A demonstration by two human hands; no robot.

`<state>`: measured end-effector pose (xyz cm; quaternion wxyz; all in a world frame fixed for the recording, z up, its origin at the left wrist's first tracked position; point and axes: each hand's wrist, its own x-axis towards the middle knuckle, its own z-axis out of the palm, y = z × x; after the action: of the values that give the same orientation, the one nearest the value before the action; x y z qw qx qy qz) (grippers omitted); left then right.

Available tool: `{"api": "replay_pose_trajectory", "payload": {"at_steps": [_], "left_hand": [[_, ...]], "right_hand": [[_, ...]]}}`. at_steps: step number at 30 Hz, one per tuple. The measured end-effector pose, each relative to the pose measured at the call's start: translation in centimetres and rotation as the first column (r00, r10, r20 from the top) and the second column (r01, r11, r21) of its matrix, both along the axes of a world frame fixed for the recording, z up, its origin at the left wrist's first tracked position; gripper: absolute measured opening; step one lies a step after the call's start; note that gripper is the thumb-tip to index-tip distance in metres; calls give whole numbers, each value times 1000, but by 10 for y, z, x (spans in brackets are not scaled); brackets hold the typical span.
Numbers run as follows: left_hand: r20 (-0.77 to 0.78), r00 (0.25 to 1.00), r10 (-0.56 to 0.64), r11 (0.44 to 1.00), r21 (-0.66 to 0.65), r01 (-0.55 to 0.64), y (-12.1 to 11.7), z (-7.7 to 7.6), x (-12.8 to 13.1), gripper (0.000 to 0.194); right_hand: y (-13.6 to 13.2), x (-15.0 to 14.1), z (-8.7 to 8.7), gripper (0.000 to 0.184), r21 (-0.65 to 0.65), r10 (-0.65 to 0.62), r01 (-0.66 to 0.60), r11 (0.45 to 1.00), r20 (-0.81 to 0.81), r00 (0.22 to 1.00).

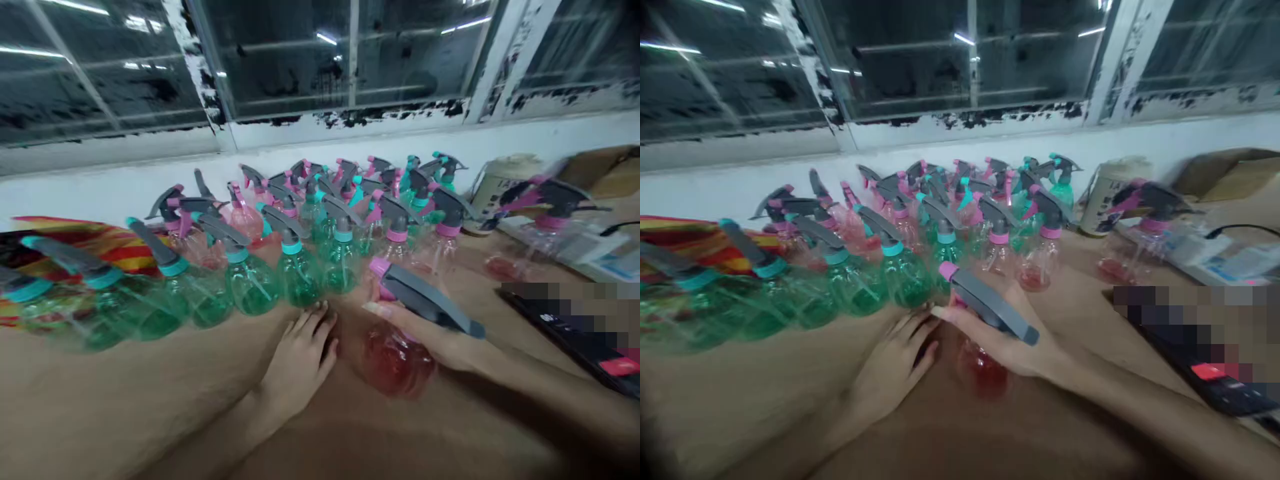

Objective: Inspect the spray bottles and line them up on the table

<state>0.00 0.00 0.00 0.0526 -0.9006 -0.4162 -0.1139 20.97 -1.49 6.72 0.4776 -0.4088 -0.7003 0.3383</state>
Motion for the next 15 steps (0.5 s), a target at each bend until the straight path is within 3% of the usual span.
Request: {"api": "replay_pose_trajectory", "payload": {"at_steps": [4,9,15], "left_hand": [[28,1000,-10,1000,16,9,-2,-1,0,34],[82,996,-29,999,30,26,-1,-1,0,30],[75,997,-24,1000,0,25,0,-1,1,34]], "right_hand": [[-1,0,-4,26,92,-63,60,994,25,998],[-1,1,0,17,78,-10,8,997,16,1000],[-1,2,0,18,97,-33,31,995,17,999]]}}
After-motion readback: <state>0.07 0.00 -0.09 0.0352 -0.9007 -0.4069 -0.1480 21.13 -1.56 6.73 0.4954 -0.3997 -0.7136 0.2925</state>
